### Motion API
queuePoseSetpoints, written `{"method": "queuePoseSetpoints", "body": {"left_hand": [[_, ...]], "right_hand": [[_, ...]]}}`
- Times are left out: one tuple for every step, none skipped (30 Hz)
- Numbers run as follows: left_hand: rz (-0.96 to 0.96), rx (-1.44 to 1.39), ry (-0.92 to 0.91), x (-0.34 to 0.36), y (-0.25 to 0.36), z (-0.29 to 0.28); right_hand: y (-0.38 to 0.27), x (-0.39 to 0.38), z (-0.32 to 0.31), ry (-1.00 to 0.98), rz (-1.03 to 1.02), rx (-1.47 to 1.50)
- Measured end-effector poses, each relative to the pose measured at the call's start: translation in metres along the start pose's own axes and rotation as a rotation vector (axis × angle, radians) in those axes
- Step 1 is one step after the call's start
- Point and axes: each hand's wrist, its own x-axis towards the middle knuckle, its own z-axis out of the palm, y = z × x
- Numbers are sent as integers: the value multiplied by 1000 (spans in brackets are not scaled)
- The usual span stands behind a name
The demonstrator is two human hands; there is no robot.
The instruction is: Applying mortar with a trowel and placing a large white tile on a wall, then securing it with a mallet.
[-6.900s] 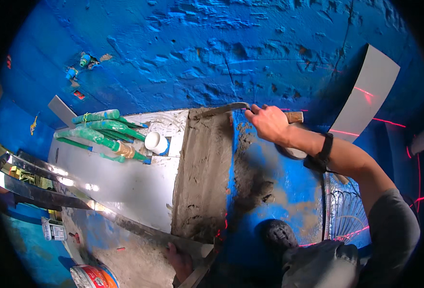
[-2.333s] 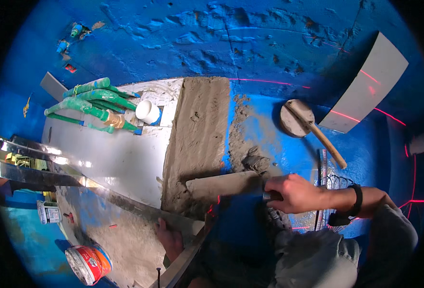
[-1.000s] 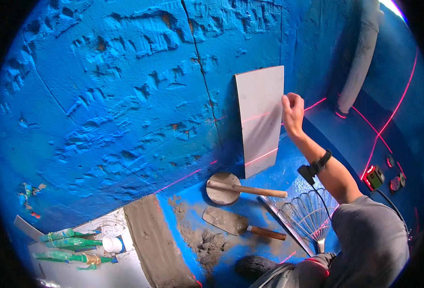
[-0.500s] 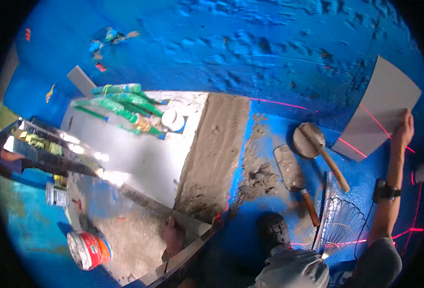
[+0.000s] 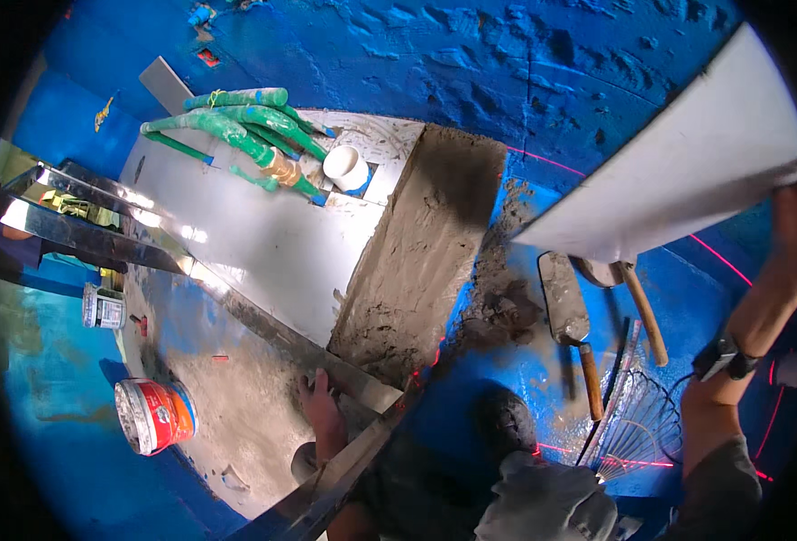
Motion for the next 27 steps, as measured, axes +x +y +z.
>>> {"method": "queuePoseSetpoints", "body": {"left_hand": [[-4, 37, -16, 4, -4, -1], [-17, 40, -18, 1, -6, 4], [-4, 21, -62, -7, -3, 9], [13, -1, -104, -11, -1, 10], [22, 10, -51, -8, -2, -9], [-9, -40, -27, -3, -9, -16], [-46, -86, -10, -4, -16, -20], [-61, -82, -9, -11, -15, -9], [-11, -29, -9, -18, -16, 3], [49, 28, -1, -26, -7, 12], [42, 33, 11, -36, 2, 18], [54, 140, -37, -45, 11, 27], [68, 245, -84, -55, 19, 35], [63, 246, -79, -66, 23, 40], [80, 275, -54, -76, 26, 46], [99, 306, -24, -82, 27, 48], [96, 307, -16, -83, 25, 49], [91, 264, -61, -84, 24, 49], [88, 221, -106, -84, 23, 48], [88, 222, -101, -81, 16, 44], [151, 314, -99, -76, 6, 39], [210, 405, -104, -76, 6, 43], [206, 404, -108, -79, 6, 46], [164, 492, -48, -82, 8, 52], [122, 580, 14, -85, 13, 59], [120, 579, 11, -85, 13, 64], [81, 500, 35, -86, 14, 68]], "right_hand": [[15, 5, 0, 22, 62, 58], [27, 6, -1, 46, 126, 106], [36, -25, 48, 115, 138, 136], [39, -66, 119, 183, 149, 170], [60, -90, 161, 181, 156, 200], [66, -99, 182, 169, 221, 227], [73, -104, 194, 165, 266, 261], [81, -108, 200, 167, 305, 285], [87, -114, 206, 145, 321, 272], [94, -120, 214, 123, 344, 272], [109, -121, 213, 98, 415, 292], [105, -134, 226, 115, 413, 219], [110, -137, 231, 120, 462, 220], [117, -139, 234, 125, 512, 221], [124, -140, 236, 122, 516, 217], [129, -141, 238, 109, 531, 234], [133, -142, 239, 97, 544, 251], [136, -142, 239, 94, 549, 252], [135, -142, 240, 81, 576, 246], [134, -142, 242, 68, 601, 240], [132, -142, 244, 67, 604, 242], [130, -142, 246, 70, 616, 246], [129, -143, 247, 73, 627, 250], [128, -143, 248, 74, 625, 245], [127, -143, 248, 87, 629, 227], [126, -142, 248, 100, 632, 210], [129, -140, 246, 100, 630, 207]]}}
